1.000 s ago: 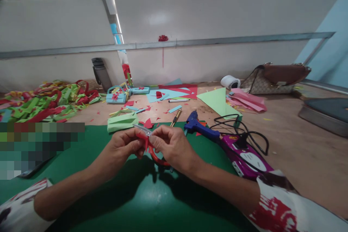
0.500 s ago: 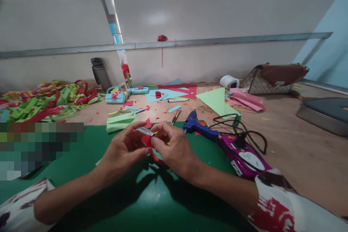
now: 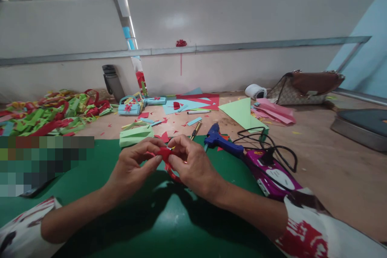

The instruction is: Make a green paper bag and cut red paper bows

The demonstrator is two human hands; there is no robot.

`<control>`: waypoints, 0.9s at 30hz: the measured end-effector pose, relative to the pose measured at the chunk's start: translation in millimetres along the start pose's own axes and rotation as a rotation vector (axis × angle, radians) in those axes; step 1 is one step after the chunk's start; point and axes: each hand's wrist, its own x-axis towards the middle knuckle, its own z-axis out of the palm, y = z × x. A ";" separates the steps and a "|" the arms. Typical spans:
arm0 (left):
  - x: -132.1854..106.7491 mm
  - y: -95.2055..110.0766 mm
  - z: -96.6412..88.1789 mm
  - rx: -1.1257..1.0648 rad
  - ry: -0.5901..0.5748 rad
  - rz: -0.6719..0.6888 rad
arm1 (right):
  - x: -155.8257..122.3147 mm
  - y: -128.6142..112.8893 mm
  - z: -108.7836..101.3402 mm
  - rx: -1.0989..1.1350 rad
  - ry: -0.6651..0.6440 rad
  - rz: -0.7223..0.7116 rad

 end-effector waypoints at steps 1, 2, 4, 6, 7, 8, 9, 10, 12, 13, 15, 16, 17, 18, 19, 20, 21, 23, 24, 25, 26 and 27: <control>0.7 -0.1 -0.4 -0.035 -0.009 -0.039 | 0.0 -0.6 -0.1 -0.002 0.002 -0.001; 1.3 -0.4 -0.7 -0.071 -0.016 -0.081 | 0.1 -1.0 -0.3 -0.002 0.009 -0.002; 2.2 -0.8 -1.0 -0.128 -0.026 -0.166 | -0.1 -1.2 -0.9 -0.017 0.037 -0.014; 2.8 -0.5 -1.3 -0.158 -0.023 -0.223 | -0.8 -0.3 -1.5 -0.071 0.080 -0.057; 3.0 0.1 -1.5 -0.174 -0.017 -0.239 | -1.3 0.6 -1.9 -0.109 0.109 -0.091; 3.2 0.9 -1.7 -0.192 -0.007 -0.247 | -1.9 1.6 -2.2 -0.150 0.137 -0.129; 3.4 1.7 -2.0 -0.213 0.003 -0.256 | -2.5 2.8 -2.4 -0.187 0.158 -0.163; 3.6 2.5 -2.1 -0.237 0.011 -0.269 | -3.1 4.0 -2.7 -0.220 0.169 -0.193; 3.9 3.2 -2.1 -0.283 0.016 -0.306 | -4.1 6.1 -3.1 -0.273 0.174 -0.241; 3.9 3.1 -1.9 -0.304 0.012 -0.326 | -4.5 6.9 -3.4 -0.296 0.173 -0.260; 3.6 1.4 -1.4 -0.346 -0.005 -0.355 | -4.8 7.8 -3.8 -0.328 0.174 -0.284; 3.2 0.1 -1.2 -0.361 -0.012 -0.361 | -4.6 8.0 -3.9 -0.338 0.177 -0.289; 2.8 -1.4 -1.2 -0.370 -0.019 -0.363 | -4.2 8.0 -4.1 -0.342 0.174 -0.287; 2.2 -2.9 -1.3 -0.375 -0.026 -0.362 | -3.6 8.1 -4.2 -0.341 0.170 -0.284; 1.5 -4.3 -1.6 -0.377 -0.033 -0.356 | -2.9 8.1 -4.4 -0.336 0.169 -0.282; 0.9 -5.5 -2.1 -0.379 -0.044 -0.346 | -2.2 8.2 -4.5 -0.333 0.168 -0.282; 0.5 -6.4 -2.6 -0.387 -0.057 -0.334 | -1.5 8.4 -4.7 -0.331 0.169 -0.284; 0.0 -7.1 -3.5 -0.408 -0.084 -0.310 | -0.6 9.1 -5.1 -0.335 0.166 -0.295; 0.0 -6.8 -3.6 -0.408 -0.088 -0.306 | -0.4 9.5 -5.3 -0.340 0.164 -0.303; 0.2 -6.2 -3.5 -0.399 -0.087 -0.310 | -0.4 9.8 -5.4 -0.344 0.162 -0.312; 0.3 -5.3 -3.0 -0.381 -0.078 -0.322 | -0.6 10.2 -5.5 -0.349 0.161 -0.322; 0.6 -4.2 -2.3 -0.360 -0.065 -0.338 | -0.7 10.4 -5.6 -0.354 0.164 -0.335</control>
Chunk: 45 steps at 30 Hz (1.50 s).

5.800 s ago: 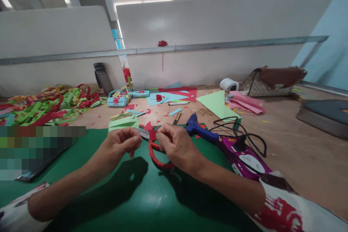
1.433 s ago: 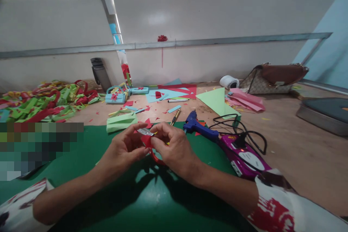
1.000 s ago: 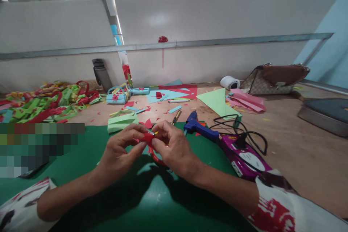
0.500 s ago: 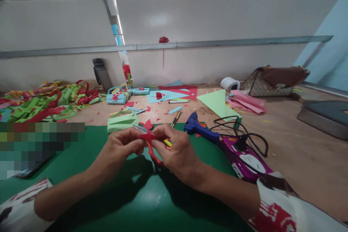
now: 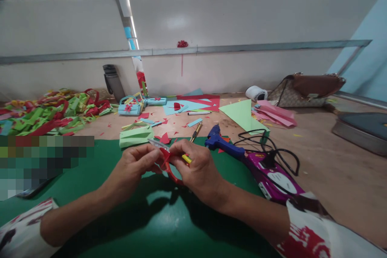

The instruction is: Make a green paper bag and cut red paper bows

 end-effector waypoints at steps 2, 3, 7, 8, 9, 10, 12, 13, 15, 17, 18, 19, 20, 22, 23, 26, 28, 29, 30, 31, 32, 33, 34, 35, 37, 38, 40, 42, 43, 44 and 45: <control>-0.1 1.3 2.6 0.012 0.024 -0.027 | -0.3 0.2 0.0 -0.005 -0.002 -0.030; -0.1 1.8 3.9 0.000 0.026 -0.036 | -0.4 0.3 0.0 -0.005 -0.007 -0.047; 0.3 2.0 7.2 -0.057 0.005 -0.054 | 0.1 0.3 -0.2 0.026 -0.040 -0.111; 0.6 1.8 7.4 -0.064 0.003 -0.057 | 0.2 0.2 -0.4 0.038 -0.047 -0.126; 0.8 1.5 7.6 -0.070 0.000 -0.061 | 0.3 -0.2 -0.7 0.048 -0.054 -0.145; 0.9 1.1 7.6 -0.077 -0.002 -0.064 | 0.4 -0.7 -0.9 0.054 -0.058 -0.167; 1.2 0.0 7.6 -0.097 -0.007 -0.079 | 0.5 -1.9 -1.3 0.049 -0.061 -0.212; 1.4 -0.6 7.6 -0.114 -0.010 -0.091 | 0.5 -2.4 -1.4 0.043 -0.060 -0.233; 1.9 -1.9 7.6 -0.162 -0.020 -0.126 | 0.5 -3.0 -1.2 0.036 -0.051 -0.269; 2.6 -3.0 7.5 -0.204 -0.028 -0.157 | 0.3 -2.5 -0.7 0.021 -0.037 -0.282; 2.8 -3.4 7.4 -0.217 -0.029 -0.164 | 0.2 -1.9 -0.4 0.005 -0.029 -0.280; 3.0 -3.7 7.2 -0.224 -0.027 -0.167 | 0.0 -1.3 -0.2 -0.015 -0.019 -0.276; 3.1 -3.8 7.0 -0.227 -0.023 -0.163 | -0.1 -0.7 0.0 -0.037 -0.008 -0.271; 2.9 -3.7 6.5 -0.229 -0.019 -0.148 | -0.3 -0.1 0.0 -0.068 0.019 -0.258; 2.7 -3.4 6.4 -0.230 -0.019 -0.137 | -0.2 -0.2 -0.2 -0.076 0.032 -0.249; 1.9 -1.5 6.5 -0.217 -0.025 -0.094 | 0.7 -2.2 -0.8 -0.088 0.076 -0.187; 1.4 0.3 6.9 -0.200 -0.020 -0.068 | 1.8 -3.9 -1.1 -0.096 0.104 -0.123; 1.2 1.2 7.1 -0.192 -0.013 -0.058 | 2.3 -4.5 -1.1 -0.097 0.113 -0.087; 1.1 1.9 7.2 -0.184 -0.006 -0.050 | 2.7 -5.0 -1.1 -0.094 0.116 -0.051; 1.0 2.5 7.3 -0.177 0.003 -0.045 | 3.0 -5.2 -1.0 -0.085 0.112 -0.017; 0.8 2.9 7.2 -0.169 0.013 -0.041 | 3.0 -5.3 -1.1 -0.073 0.105 0.012; 0.7 3.0 7.1 -0.161 0.021 -0.039 | 2.8 -5.3 -1.3 -0.063 0.106 0.030; 0.5 3.0 6.9 -0.153 0.030 -0.035 | 2.3 -5.3 -1.6 -0.060 0.113 0.029; 0.4 2.8 6.7 -0.147 0.035 -0.033 | 1.7 -5.4 -2.1 -0.064 0.121 0.007; 0.0 2.4 6.1 -0.136 0.041 -0.028 | 0.2 -5.9 -3.2 -0.075 0.125 -0.100; -0.2 2.2 5.9 -0.129 0.041 -0.024 | -0.6 -6.1 -3.7 -0.078 0.109 -0.174; -0.8 2.0 5.7 -0.109 0.044 -0.009 | -1.6 -5.6 -4.1 -0.088 0.030 -0.297; -1.5 1.6 5.8 -0.086 0.046 0.013 | -2.3 -3.6 -3.3 -0.115 -0.055 -0.348; -1.9 1.2 6.0 -0.073 0.041 0.027 | -2.5 -2.1 -2.6 -0.133 -0.079 -0.352; -2.4 0.8 6.1 -0.054 0.035 0.042 | -2.7 -0.5 -1.8 -0.145 -0.087 -0.352; -2.8 0.2 6.3 -0.030 0.032 0.059 | -2.9 1.1 -1.0 -0.149 -0.083 -0.351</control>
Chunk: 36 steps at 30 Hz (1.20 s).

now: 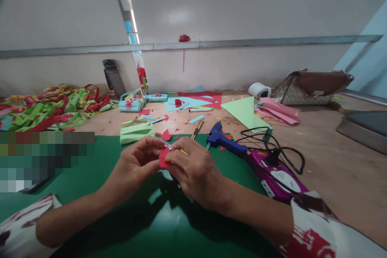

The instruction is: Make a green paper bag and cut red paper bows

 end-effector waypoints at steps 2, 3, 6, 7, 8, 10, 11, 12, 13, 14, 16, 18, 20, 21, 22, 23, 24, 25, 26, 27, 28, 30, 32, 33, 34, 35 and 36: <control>-1.0 -1.0 0.2 0.057 -0.006 0.036 | -1.1 2.1 1.6 0.001 0.021 -0.008; -1.5 -1.3 0.2 0.084 -0.007 0.050 | -1.4 2.6 2.0 0.003 0.028 -0.013; -2.4 -1.3 0.0 0.127 -0.025 0.071 | -1.4 2.4 2.3 0.025 0.040 -0.007; -2.5 -1.1 -0.1 0.133 -0.034 0.075 | -1.0 1.7 2.1 0.037 0.043 0.006; -2.4 -0.9 -0.1 0.135 -0.041 0.078 | -0.4 0.9 1.8 0.056 0.038 0.028; -2.1 -0.2 -0.1 0.127 -0.045 0.073 | 1.3 -1.4 1.0 0.105 0.013 0.108; -1.9 0.4 0.0 0.118 -0.043 0.063 | 2.2 -2.7 0.6 0.132 -0.008 0.172; -1.7 1.0 0.1 0.103 -0.041 0.048 | 3.2 -4.1 0.0 0.160 -0.031 0.245; -1.5 1.8 0.3 0.081 -0.039 0.032 | 4.2 -5.4 -0.5 0.184 -0.052 0.322; -1.4 2.7 0.5 0.055 -0.036 0.016 | 5.0 -6.5 -1.0 0.203 -0.070 0.396; -0.9 4.1 0.6 -0.013 -0.022 -0.017 | 6.3 -7.9 -1.8 0.229 -0.083 0.497; 0.1 4.4 0.1 -0.093 -0.003 -0.063 | 6.9 -8.1 -2.4 0.246 -0.078 0.524; 1.6 3.4 -1.3 -0.164 -0.007 -0.132 | 7.1 -7.6 -2.8 0.268 -0.069 0.498; 2.4 2.4 -2.2 -0.188 -0.025 -0.166 | 7.2 -7.2 -2.9 0.282 -0.066 0.474; 3.1 1.3 -3.3 -0.197 -0.051 -0.194 | 7.2 -6.8 -3.0 0.293 -0.063 0.447; 3.8 0.2 -4.5 -0.189 -0.077 -0.214 | 7.2 -6.4 -3.0 0.298 -0.057 0.422; 4.3 -0.8 -5.6 -0.169 -0.097 -0.223 | 7.3 -5.9 -2.9 0.298 -0.049 0.403; 4.7 -1.7 -6.7 -0.144 -0.110 -0.222 | 7.3 -5.6 -2.8 0.296 -0.044 0.390; 5.0 -2.4 -7.6 -0.122 -0.118 -0.215 | 7.4 -5.2 -2.7 0.294 -0.043 0.384; 5.2 -2.9 -8.5 -0.107 -0.118 -0.210 | 7.5 -5.0 -2.5 0.293 -0.045 0.386; 5.2 -3.1 -9.1 -0.103 -0.110 -0.212 | 7.6 -4.9 -2.5 0.293 -0.051 0.395; 5.1 -3.2 -10.1 -0.109 -0.096 -0.223 | 7.9 -5.0 -2.6 0.307 -0.073 0.432; 4.9 -2.6 -10.5 -0.098 -0.092 -0.234 | 8.2 -5.3 -2.7 0.366 -0.100 0.509; 4.8 -2.2 -10.4 -0.088 -0.094 -0.234 | 8.4 -5.4 -2.7 0.422 -0.113 0.560; 4.8 -1.7 -10.2 -0.078 -0.102 -0.231 | 8.5 -5.3 -2.6 0.485 -0.125 0.612; 4.8 -1.2 -9.9 -0.075 -0.108 -0.226 | 8.6 -5.0 -2.2 0.544 -0.134 0.657; 4.9 -0.7 -9.5 -0.079 -0.111 -0.221 | 8.6 -4.6 -1.8 0.591 -0.139 0.693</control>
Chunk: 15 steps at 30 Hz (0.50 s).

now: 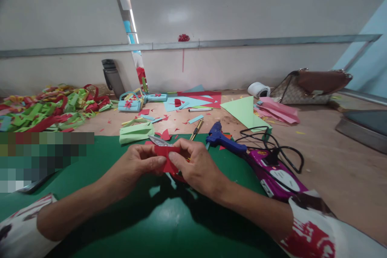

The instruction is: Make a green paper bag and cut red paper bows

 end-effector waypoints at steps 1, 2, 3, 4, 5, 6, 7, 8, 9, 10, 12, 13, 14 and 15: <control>0.1 0.4 0.6 -0.008 -0.004 0.007 | 0.5 0.7 0.1 0.034 -0.006 0.024; 0.2 0.8 1.2 -0.018 -0.007 0.011 | 1.0 1.6 0.3 0.059 -0.009 0.040; 0.3 1.1 1.8 -0.025 -0.008 0.014 | 1.5 2.6 0.4 0.079 -0.009 0.053; 0.4 1.3 2.5 -0.029 -0.007 0.012 | 2.0 3.5 0.5 0.100 -0.011 0.068; 0.4 1.4 3.2 -0.029 0.000 0.011 | 2.5 4.3 0.6 0.119 -0.015 0.078; 0.4 1.4 3.9 -0.022 0.009 0.010 | 2.8 4.7 0.8 0.133 -0.018 0.082; 0.4 1.4 4.8 -0.009 0.018 0.013 | 3.0 4.7 1.0 0.135 -0.017 0.081; 0.3 1.3 5.7 0.004 0.027 0.021 | 3.1 4.2 1.3 0.125 -0.013 0.080; 0.2 1.2 6.7 0.013 0.032 0.029 | 3.0 3.3 1.8 0.105 -0.007 0.082; 0.1 1.2 7.7 0.019 0.031 0.037 | 2.8 2.1 2.2 0.080 -0.001 0.090; -0.1 1.2 9.7 0.020 0.014 0.049 | 2.1 -0.8 3.1 0.026 0.018 0.107; -0.2 1.2 10.5 0.018 0.003 0.053 | 1.8 -2.1 3.3 0.006 0.024 0.104; -0.3 1.3 11.0 0.018 -0.005 0.053 | 1.4 -3.1 3.2 -0.008 0.028 0.091; -0.3 1.4 11.2 0.021 -0.014 0.055 | 1.1 -3.8 3.0 -0.017 0.031 0.073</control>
